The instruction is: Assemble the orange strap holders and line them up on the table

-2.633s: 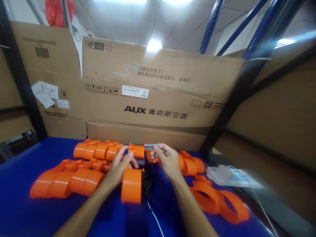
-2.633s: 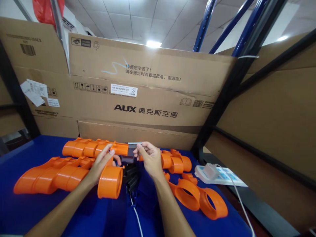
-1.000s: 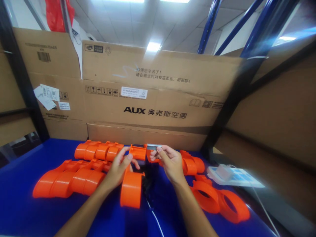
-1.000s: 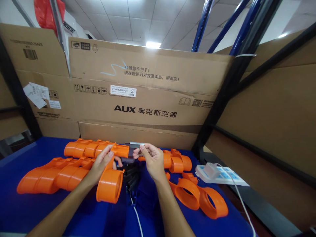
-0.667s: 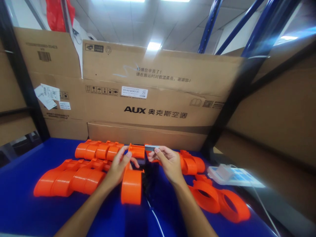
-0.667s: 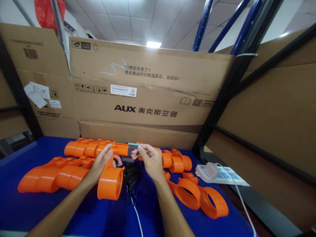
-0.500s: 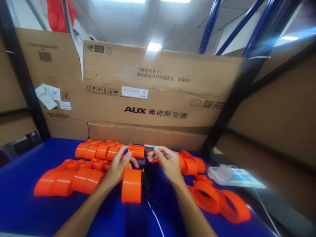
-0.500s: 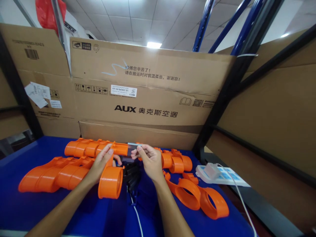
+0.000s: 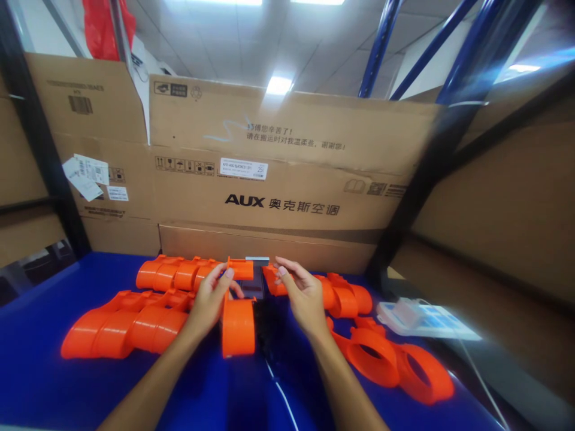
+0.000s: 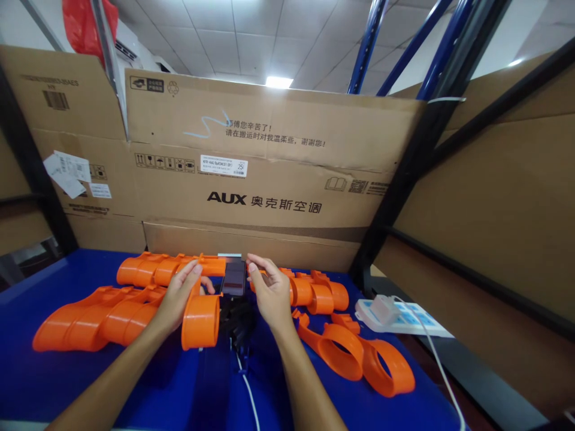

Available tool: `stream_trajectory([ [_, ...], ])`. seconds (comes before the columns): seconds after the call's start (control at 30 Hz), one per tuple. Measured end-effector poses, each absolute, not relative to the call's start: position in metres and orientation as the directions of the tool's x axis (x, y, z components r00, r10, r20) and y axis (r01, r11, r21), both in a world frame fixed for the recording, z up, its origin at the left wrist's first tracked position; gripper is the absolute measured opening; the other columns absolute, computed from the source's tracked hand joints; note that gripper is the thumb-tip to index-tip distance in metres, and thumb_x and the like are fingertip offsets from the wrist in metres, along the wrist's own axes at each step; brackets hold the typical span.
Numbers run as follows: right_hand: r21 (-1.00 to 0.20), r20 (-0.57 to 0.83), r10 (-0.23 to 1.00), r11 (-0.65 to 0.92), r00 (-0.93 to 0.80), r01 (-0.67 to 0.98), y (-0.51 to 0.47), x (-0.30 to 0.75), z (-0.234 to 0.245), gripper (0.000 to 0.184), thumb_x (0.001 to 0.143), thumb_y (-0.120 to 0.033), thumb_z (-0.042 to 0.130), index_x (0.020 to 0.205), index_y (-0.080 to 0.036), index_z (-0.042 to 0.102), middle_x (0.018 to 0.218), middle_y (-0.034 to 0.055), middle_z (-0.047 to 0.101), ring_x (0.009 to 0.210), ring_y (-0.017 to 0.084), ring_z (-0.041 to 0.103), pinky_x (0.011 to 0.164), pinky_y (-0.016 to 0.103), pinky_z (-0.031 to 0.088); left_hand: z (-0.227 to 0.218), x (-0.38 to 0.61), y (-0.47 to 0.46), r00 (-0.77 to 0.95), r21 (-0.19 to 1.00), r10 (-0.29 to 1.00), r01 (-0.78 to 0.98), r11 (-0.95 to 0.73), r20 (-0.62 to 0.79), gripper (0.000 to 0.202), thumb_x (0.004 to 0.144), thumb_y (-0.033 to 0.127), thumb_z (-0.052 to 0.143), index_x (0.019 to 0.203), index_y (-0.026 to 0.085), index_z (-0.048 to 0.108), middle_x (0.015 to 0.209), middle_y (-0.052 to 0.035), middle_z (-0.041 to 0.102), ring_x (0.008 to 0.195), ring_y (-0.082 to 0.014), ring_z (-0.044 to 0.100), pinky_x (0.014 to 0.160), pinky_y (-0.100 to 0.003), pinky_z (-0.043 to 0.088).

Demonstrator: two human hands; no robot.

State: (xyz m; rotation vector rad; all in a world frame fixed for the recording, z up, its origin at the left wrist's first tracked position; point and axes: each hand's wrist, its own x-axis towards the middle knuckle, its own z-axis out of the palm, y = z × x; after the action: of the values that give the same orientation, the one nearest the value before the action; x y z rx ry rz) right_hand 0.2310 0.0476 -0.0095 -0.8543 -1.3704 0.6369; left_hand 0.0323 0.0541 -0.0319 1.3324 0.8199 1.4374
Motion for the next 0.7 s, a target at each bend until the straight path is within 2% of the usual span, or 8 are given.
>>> stream_trajectory([
  [0.13,-0.77,0.629,0.776,0.615,0.043,0.172,0.047,0.236,-0.008,0.021,0.091,-0.035,0.065,0.103,-0.024,0.077,0.108,0.0073,0.072,0.101,0.022,0.066,0.09,0.036,0.054,-0.032,0.032,0.055,0.088,0.937,0.945,-0.187,-0.294,0.314,0.039,0.09,0.055,0.056,0.098,0.017,0.06,0.065,-0.0015,0.068,0.047,-0.0092,0.044,0.048,-0.021,0.033],
  [0.27,-0.746,0.653,0.757,0.643,0.003,0.173,0.047,0.234,-0.011,0.022,0.091,-0.033,0.065,0.109,-0.026,0.076,0.11,0.0068,0.07,0.105,0.021,0.064,0.098,0.039,0.049,-0.032,0.032,0.054,0.085,0.941,0.944,-0.147,-0.303,0.318,0.043,0.091,0.057,0.053,0.081,0.016,0.063,0.058,-0.0009,0.063,0.046,-0.0088,0.041,0.048,-0.022,0.031],
  [0.4,-0.741,0.648,0.759,0.647,-0.061,0.179,0.046,0.23,-0.014,0.024,0.091,-0.032,0.065,0.112,-0.028,0.076,0.112,0.0064,0.067,0.107,0.021,0.062,0.099,0.04,0.047,-0.028,0.03,0.051,0.097,0.93,0.925,-0.068,-0.362,0.368,0.052,0.093,0.057,0.049,0.063,0.016,0.061,0.052,-0.0014,0.059,0.049,-0.0102,0.046,0.051,-0.023,0.033],
  [0.5,-0.737,0.641,0.761,0.647,-0.104,0.196,0.045,0.227,-0.012,0.024,0.091,-0.033,0.065,0.112,-0.029,0.076,0.115,0.0063,0.064,0.107,0.021,0.06,0.098,0.039,0.048,-0.025,0.031,0.049,0.109,0.927,0.92,-0.045,-0.373,0.376,0.053,0.092,0.057,0.051,0.06,0.017,0.061,0.052,-0.0019,0.06,0.051,-0.0111,0.049,0.055,-0.023,0.035],
  [0.7,-0.735,0.626,0.768,0.638,-0.132,0.228,0.04,0.223,-0.01,0.023,0.092,-0.033,0.065,0.112,-0.029,0.076,0.117,0.0063,0.063,0.105,0.021,0.059,0.098,0.039,0.047,-0.024,0.034,0.047,0.142,0.941,0.93,-0.052,-0.334,0.338,0.055,0.09,0.059,0.053,0.057,0.016,0.06,0.049,-0.0006,0.057,0.047,-0.0096,0.046,0.053,-0.023,0.035],
])
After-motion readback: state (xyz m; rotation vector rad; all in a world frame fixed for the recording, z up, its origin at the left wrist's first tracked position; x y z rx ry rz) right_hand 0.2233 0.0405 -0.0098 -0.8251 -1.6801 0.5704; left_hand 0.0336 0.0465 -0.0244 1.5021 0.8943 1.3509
